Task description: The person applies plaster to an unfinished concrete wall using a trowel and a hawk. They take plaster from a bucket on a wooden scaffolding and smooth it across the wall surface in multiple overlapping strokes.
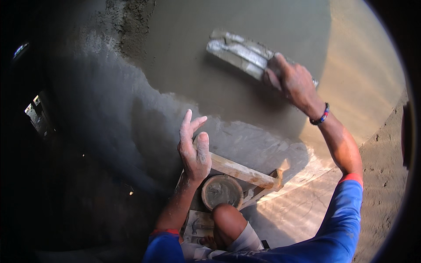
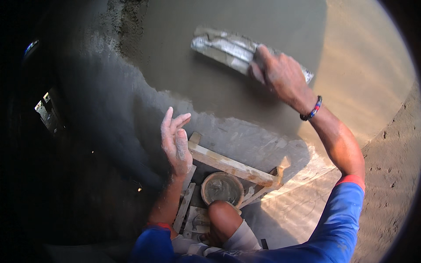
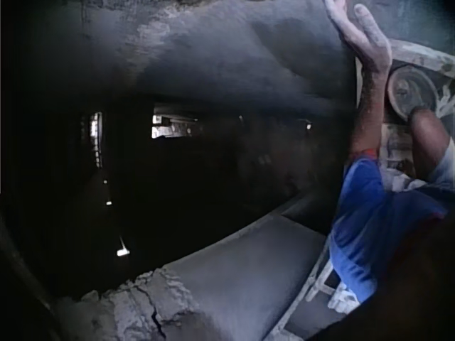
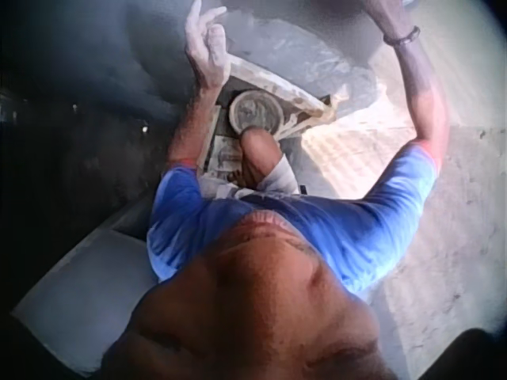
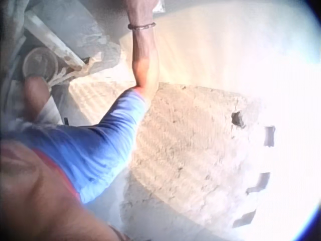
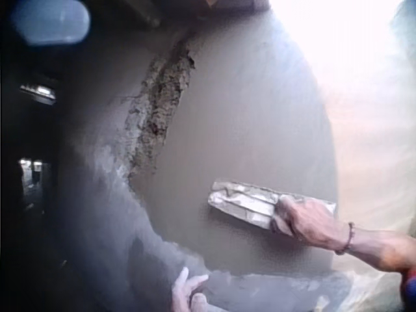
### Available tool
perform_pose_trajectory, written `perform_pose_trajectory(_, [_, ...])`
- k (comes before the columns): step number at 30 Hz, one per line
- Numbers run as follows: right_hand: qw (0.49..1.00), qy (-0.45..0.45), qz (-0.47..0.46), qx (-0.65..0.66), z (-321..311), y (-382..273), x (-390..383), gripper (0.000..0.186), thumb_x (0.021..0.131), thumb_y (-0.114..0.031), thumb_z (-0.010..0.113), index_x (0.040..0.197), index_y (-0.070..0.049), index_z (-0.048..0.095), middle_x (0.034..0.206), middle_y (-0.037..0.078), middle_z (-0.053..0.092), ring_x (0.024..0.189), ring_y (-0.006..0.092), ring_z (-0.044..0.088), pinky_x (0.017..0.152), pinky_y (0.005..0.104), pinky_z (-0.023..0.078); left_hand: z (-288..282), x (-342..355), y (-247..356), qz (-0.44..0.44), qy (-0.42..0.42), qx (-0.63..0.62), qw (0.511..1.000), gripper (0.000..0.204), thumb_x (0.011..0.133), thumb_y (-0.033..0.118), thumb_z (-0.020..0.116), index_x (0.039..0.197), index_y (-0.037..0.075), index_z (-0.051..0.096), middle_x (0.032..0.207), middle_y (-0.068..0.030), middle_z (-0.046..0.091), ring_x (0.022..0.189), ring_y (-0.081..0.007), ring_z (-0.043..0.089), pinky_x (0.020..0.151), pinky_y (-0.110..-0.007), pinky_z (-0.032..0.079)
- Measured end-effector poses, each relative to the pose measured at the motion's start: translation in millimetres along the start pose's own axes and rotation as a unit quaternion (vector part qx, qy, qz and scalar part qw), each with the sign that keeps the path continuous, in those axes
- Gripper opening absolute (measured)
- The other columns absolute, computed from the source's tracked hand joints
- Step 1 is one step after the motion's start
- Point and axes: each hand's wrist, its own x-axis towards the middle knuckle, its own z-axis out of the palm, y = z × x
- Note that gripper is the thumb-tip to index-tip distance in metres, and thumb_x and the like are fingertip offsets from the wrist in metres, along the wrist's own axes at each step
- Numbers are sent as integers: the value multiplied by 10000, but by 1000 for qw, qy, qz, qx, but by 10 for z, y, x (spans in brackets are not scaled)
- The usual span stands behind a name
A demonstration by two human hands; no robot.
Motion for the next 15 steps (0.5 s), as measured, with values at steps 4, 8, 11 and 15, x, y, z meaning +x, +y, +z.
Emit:
perform_pose_trajectory(4, [987,135,62,-59,-600,183,1262,311,859,-297,602,901,12,588,796,252,641,733,407,627,658,460,502,36,-43,-93,-22,28,-15,999,548,1013,292,448,1381,-102,349,1115,-188,630,1054,-259,603,985,-386,443])
perform_pose_trajectory(8, [987,139,-25,-70,233,79,999,323,884,-278,588,1076,-26,529,741,249,631,722,431,628,641,502,503,99,-100,-72,-23,18,-20,999,531,1022,288,432,1378,-98,355,1115,-183,633,1039,-253,609,954,-366,445])
perform_pose_trajectory(11, [995,33,-89,-24,1060,-312,77,233,916,-216,543,1050,-43,463,652,224,595,641,428,604,577,526,474,35,-124,-46,-26,17,-29,999,509,1024,269,432,1375,-93,359,1113,-180,634,1027,-253,612,951,-361,443])
perform_pose_trajectory(15, [946,-245,-174,-119,1824,-403,-1367,162,885,-95,491,1015,1,482,680,119,640,667,273,681,547,342,534,110,-175,-25,-47,28,-78,995,455,1017,212,456,1350,-90,391,1081,-167,647,1002,-226,616,933,-350,452])
